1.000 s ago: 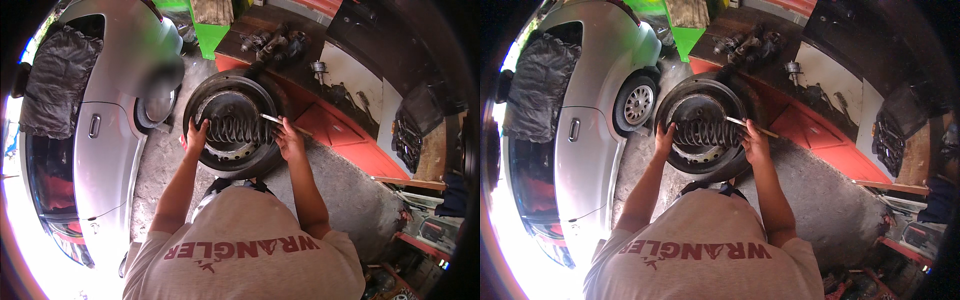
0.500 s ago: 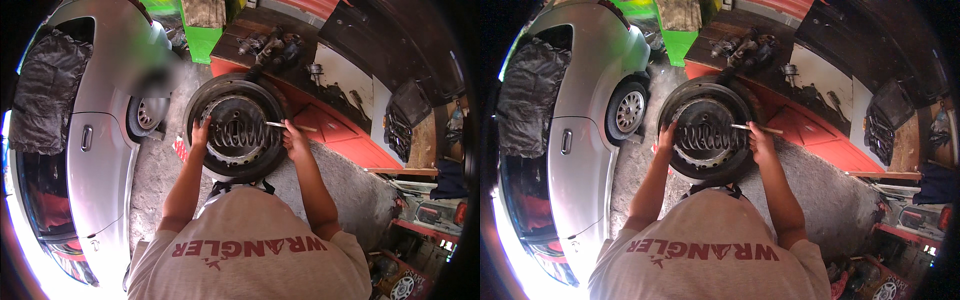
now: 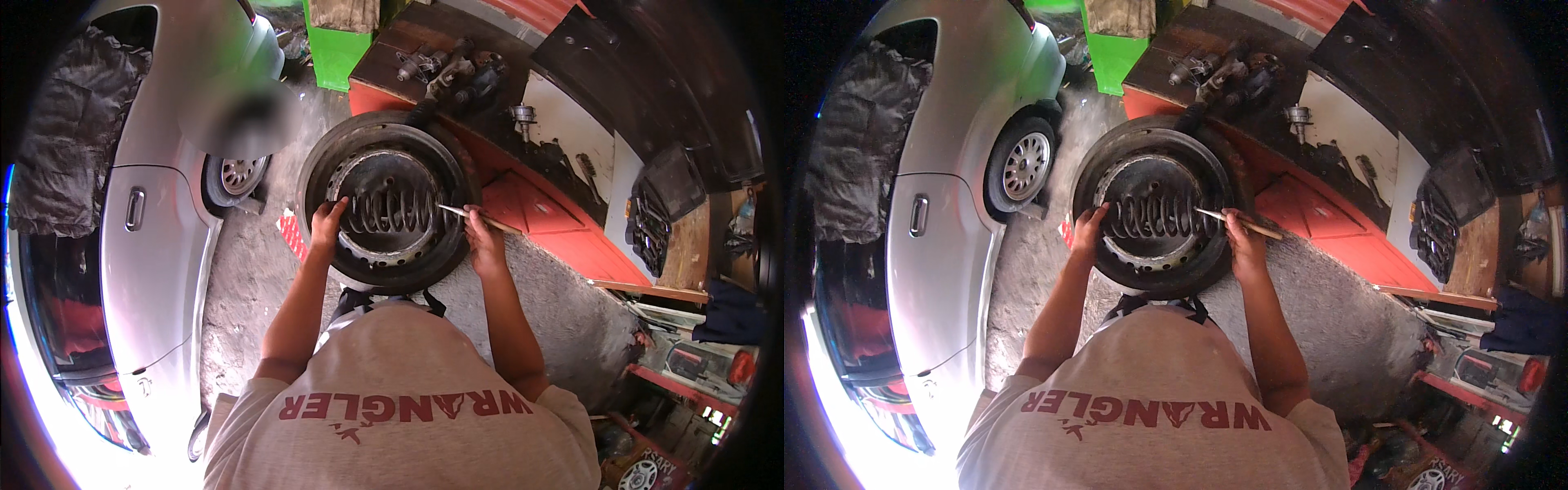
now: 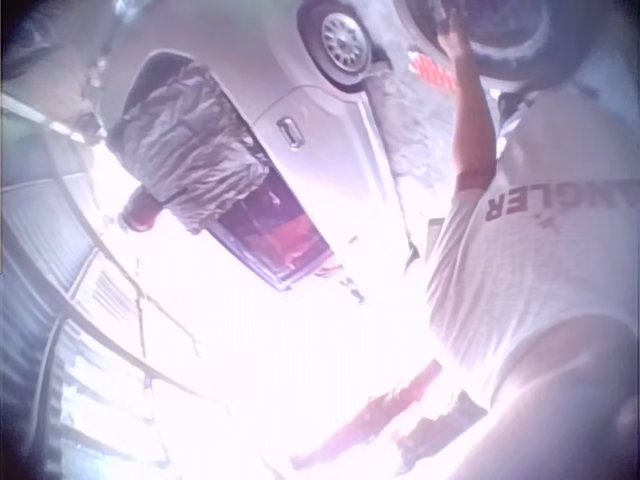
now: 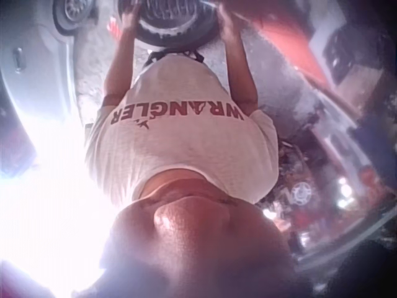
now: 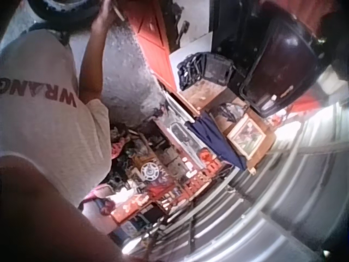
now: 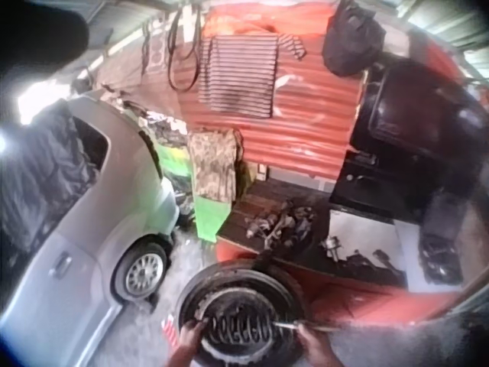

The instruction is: The person paints a metal car part with a brush. The part is held steady with the left hand while the right hand applies white paint in repeated strokes across the surface.

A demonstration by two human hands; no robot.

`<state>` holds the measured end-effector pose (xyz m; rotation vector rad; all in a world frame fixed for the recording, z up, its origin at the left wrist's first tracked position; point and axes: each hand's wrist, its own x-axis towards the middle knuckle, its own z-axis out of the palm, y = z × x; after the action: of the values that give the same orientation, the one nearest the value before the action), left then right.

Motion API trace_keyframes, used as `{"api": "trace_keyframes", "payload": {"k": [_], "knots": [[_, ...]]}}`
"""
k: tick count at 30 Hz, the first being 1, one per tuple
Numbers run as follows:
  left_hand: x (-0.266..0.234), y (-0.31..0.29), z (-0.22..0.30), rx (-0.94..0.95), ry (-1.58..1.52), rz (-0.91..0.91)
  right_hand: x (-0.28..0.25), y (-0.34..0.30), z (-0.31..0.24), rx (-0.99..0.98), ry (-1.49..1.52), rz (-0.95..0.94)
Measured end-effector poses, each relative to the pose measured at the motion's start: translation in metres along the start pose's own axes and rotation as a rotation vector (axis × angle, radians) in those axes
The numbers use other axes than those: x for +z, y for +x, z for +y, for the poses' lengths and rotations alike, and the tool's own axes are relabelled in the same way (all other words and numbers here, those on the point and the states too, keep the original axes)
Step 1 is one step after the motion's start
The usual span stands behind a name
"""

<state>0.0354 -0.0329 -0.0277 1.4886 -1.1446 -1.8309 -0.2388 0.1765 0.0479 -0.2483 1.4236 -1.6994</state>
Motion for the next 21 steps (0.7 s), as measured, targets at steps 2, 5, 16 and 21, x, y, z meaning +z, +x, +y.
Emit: {"api": "trace_keyframes", "payload": {"k": [2, 5, 16, 21], "knots": [[0.007, -0.013, 0.007, 0.009, 0.004, -0.015, -0.006, -0.004, 0.003, 0.002, -0.011, 0.001], [0.014, -0.024, 0.018, -0.034, 0.183, 0.013, -0.004, -0.015, 0.002, -0.004, 0.027, 0.016], [0.028, -0.037, 0.018, 0.246, 0.364, 0.121, -0.007, -0.026, -0.018, -0.303, -0.228, 0.029], [0.025, -0.024, 0.010, 0.297, 0.387, 0.077, 0.008, -0.008, -0.026, -0.186, -0.200, -0.198]]}}
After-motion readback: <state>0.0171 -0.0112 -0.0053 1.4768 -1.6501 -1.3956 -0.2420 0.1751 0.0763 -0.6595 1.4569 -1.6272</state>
